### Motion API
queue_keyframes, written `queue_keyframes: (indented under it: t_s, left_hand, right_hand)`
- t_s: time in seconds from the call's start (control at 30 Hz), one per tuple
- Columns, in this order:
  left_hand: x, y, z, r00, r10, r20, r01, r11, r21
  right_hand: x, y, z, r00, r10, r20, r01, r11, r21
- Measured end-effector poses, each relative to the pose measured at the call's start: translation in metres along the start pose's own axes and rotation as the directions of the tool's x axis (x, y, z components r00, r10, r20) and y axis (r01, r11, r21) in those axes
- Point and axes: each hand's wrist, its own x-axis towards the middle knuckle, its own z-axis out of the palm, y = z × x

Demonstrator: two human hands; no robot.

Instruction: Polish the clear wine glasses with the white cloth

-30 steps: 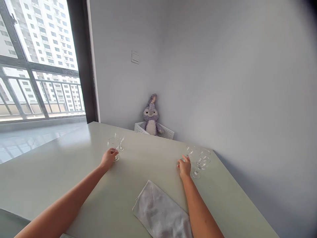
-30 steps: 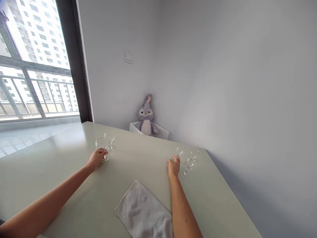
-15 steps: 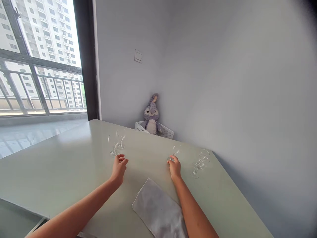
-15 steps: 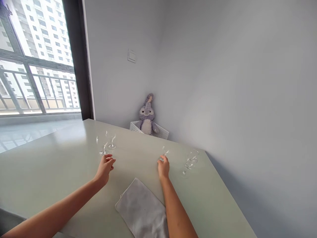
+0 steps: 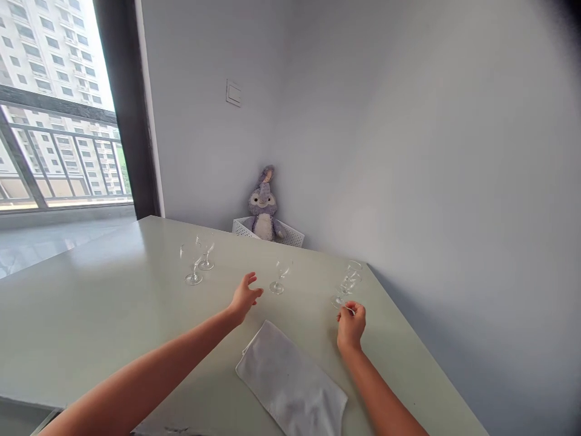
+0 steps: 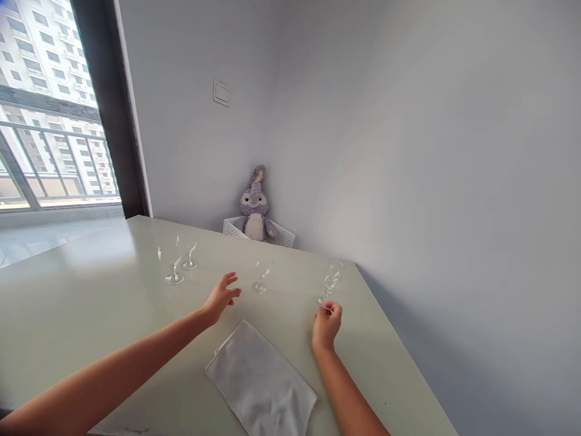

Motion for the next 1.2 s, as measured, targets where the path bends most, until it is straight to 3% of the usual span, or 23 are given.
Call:
queue_keyframes:
  t_s: [0.1, 0.23, 0.33, 0.4, 0.5, 0.63, 0.77, 0.9, 1.03, 1.2]
  left_hand:
    - [0.016, 0.003, 0.026, 0.993, -0.003, 0.118, 0.003, 1.000, 0.002]
    - [0.033, 0.004, 0.055, 0.984, -0.022, 0.175, 0.022, 1.000, 0.001]
    - [0.040, 0.001, 0.064, 0.988, -0.037, 0.153, 0.037, 0.999, 0.006]
    - [0.040, -0.002, 0.060, 0.993, -0.036, 0.116, 0.035, 0.999, 0.008]
    - [0.034, -0.006, 0.038, 0.999, -0.012, 0.041, 0.012, 1.000, 0.002]
    - [0.017, -0.011, -0.012, 0.996, 0.018, -0.083, -0.019, 1.000, -0.008]
    - [0.000, -0.014, -0.067, 0.974, 0.043, -0.224, -0.045, 0.999, -0.004]
    - [-0.005, -0.017, -0.109, 0.928, 0.068, -0.367, -0.076, 0.997, -0.008]
    - [0.002, -0.023, -0.132, 0.873, 0.100, -0.477, -0.120, 0.993, -0.012]
    - [0.009, -0.027, -0.142, 0.830, 0.126, -0.544, -0.156, 0.988, -0.009]
  right_hand:
    - [0.025, 0.003, -0.004, 0.988, 0.122, -0.090, -0.118, 0.992, 0.049]
    - [0.039, 0.009, 0.005, 0.985, 0.171, 0.025, -0.172, 0.982, 0.074]
    - [0.040, 0.013, 0.016, 0.978, 0.187, 0.095, -0.196, 0.976, 0.098]
    - [0.038, 0.014, 0.024, 0.972, 0.192, 0.133, -0.207, 0.973, 0.106]
    - [0.030, 0.010, 0.035, 0.959, 0.195, 0.205, -0.222, 0.968, 0.114]
    - [0.008, 0.000, 0.054, 0.918, 0.187, 0.350, -0.240, 0.964, 0.114]
    - [-0.022, -0.013, 0.084, 0.848, 0.168, 0.503, -0.245, 0.965, 0.090]
    - [-0.054, -0.027, 0.126, 0.769, 0.151, 0.621, -0.235, 0.971, 0.054]
    - [-0.085, -0.038, 0.174, 0.707, 0.120, 0.697, -0.199, 0.979, 0.033]
    - [-0.117, -0.048, 0.229, 0.657, 0.097, 0.748, -0.170, 0.985, 0.021]
